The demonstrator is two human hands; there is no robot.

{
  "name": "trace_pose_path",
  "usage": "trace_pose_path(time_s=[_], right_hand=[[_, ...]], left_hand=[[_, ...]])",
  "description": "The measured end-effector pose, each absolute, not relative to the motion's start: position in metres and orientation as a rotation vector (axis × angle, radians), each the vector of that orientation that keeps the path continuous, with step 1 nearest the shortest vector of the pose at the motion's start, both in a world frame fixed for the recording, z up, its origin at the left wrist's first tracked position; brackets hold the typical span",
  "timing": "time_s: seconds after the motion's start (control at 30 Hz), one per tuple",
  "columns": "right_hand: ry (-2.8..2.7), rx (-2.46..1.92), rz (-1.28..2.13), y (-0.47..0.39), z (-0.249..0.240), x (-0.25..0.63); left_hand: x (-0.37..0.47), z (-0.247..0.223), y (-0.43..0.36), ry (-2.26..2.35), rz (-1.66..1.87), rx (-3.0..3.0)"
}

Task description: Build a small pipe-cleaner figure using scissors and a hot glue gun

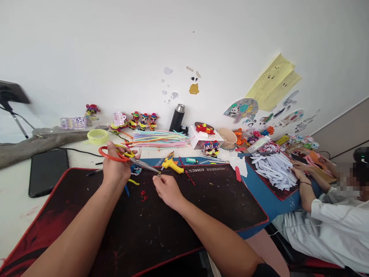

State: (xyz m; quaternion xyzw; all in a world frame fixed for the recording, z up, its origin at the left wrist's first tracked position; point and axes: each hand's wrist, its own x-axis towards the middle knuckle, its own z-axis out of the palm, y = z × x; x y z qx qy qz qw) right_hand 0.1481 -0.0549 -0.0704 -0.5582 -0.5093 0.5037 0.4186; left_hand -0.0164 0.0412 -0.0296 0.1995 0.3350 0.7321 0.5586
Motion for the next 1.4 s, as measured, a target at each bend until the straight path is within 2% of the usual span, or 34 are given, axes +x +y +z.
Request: trace_pose_path(time_s=[0.5,0.9,1.23,1.4], right_hand=[[-1.111,-1.027,1.519,-0.071,-0.056,0.157],[-1.519,-1.197,1.286,-0.082,-0.048,0.158],[-2.206,-1.248,0.758,-0.095,-0.024,0.187],[-2.299,-1.249,0.719,-0.098,-0.017,0.196]], left_hand=[[-0.018,-0.027,0.041,0.804,1.725,0.432],[-0.02,-0.028,0.041,0.822,1.726,0.444],[-0.019,-0.027,0.041,0.808,1.719,0.442],[-0.019,-0.027,0.041,0.814,1.718,0.446]])
